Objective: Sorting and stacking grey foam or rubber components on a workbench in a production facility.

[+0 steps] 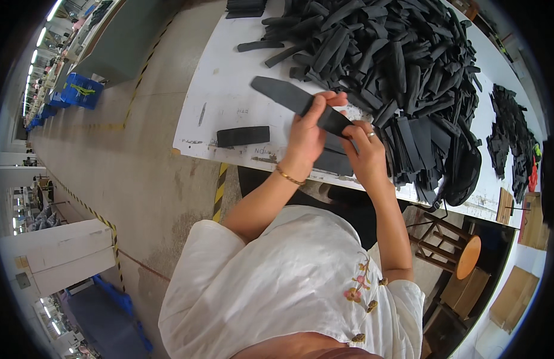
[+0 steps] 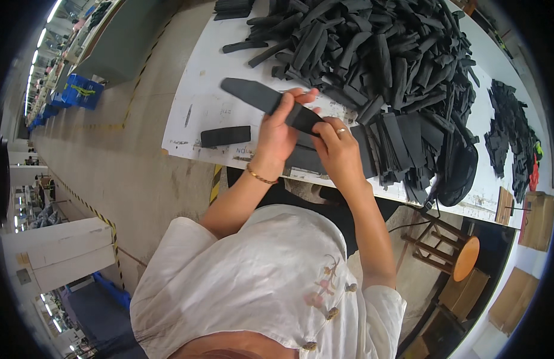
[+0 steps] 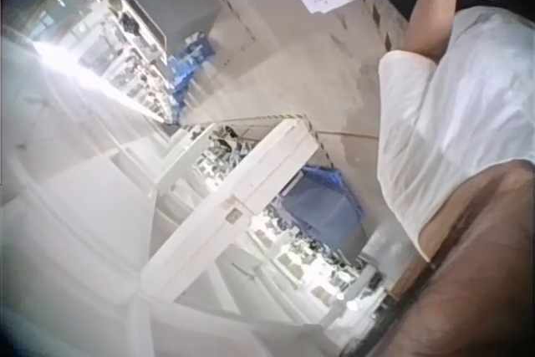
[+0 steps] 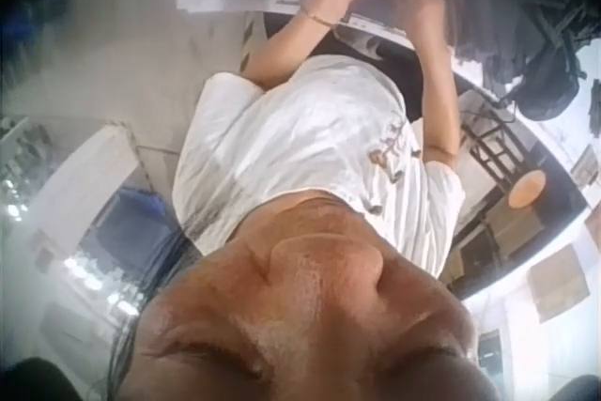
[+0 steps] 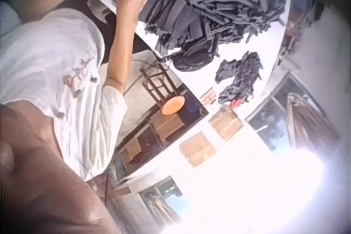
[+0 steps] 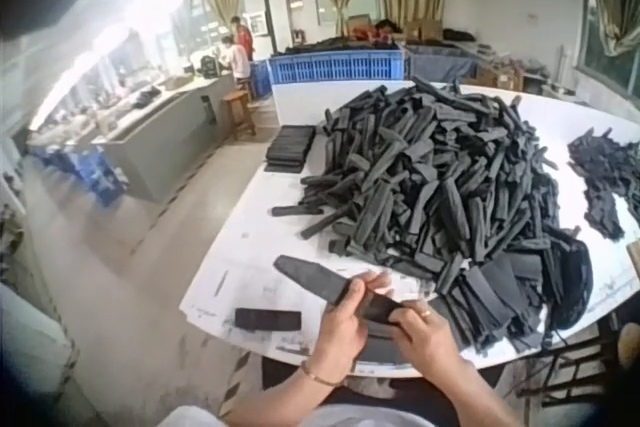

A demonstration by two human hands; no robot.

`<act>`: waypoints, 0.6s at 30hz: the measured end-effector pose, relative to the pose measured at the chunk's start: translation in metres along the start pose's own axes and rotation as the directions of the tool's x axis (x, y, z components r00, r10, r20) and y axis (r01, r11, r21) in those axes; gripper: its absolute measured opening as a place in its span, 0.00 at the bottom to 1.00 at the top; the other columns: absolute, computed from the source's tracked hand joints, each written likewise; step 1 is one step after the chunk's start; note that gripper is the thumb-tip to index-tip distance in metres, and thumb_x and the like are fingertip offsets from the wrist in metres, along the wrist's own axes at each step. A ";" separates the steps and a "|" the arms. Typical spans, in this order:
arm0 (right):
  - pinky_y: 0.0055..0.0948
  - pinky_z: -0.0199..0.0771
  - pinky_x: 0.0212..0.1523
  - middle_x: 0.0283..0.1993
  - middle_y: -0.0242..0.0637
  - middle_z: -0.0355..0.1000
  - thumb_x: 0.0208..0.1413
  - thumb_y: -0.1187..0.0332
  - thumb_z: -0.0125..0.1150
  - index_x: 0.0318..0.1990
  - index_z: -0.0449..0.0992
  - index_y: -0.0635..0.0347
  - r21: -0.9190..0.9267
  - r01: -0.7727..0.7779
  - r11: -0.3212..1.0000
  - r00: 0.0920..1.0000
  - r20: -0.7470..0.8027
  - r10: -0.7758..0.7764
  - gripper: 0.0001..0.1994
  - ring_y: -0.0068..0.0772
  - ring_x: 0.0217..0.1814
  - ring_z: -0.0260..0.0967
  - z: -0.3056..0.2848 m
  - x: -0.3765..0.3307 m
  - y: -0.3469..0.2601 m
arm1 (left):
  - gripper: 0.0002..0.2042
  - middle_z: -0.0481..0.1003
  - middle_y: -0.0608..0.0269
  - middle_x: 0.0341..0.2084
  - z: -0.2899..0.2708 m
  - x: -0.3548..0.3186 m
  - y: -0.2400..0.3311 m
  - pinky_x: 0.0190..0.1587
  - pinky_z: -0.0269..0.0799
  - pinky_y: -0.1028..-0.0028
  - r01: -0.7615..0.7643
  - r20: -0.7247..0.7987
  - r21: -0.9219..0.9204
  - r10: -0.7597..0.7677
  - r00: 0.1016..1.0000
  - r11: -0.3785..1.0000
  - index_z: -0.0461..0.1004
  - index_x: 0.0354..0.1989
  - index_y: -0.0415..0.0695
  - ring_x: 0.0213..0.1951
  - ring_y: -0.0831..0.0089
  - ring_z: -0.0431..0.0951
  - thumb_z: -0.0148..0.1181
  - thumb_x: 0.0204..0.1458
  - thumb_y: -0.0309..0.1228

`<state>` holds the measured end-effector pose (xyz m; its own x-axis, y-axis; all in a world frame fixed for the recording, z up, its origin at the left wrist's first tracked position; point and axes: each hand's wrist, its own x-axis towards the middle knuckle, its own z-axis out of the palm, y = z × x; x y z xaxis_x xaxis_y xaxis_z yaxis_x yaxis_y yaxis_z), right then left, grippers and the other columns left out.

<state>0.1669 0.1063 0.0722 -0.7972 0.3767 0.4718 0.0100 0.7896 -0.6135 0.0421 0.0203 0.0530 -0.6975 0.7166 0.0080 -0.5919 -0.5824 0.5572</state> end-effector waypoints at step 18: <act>0.30 0.72 0.32 0.36 0.42 0.74 0.47 0.80 0.67 0.31 0.73 0.65 0.125 0.048 0.991 0.998 -0.049 -0.042 0.07 0.41 0.31 0.73 0.013 0.014 0.000 | 0.14 0.78 0.57 0.35 0.009 -0.006 0.000 0.51 0.72 0.66 -0.063 -0.108 -0.047 0.057 0.992 0.997 0.72 0.47 0.37 0.43 0.61 0.79 0.51 0.64 0.36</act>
<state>0.1480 0.1056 0.0708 -0.7666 0.3662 0.5274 -0.1036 0.7402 -0.6644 0.0498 0.0198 0.0607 -0.7699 0.6362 -0.0499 -0.5653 -0.6436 0.5160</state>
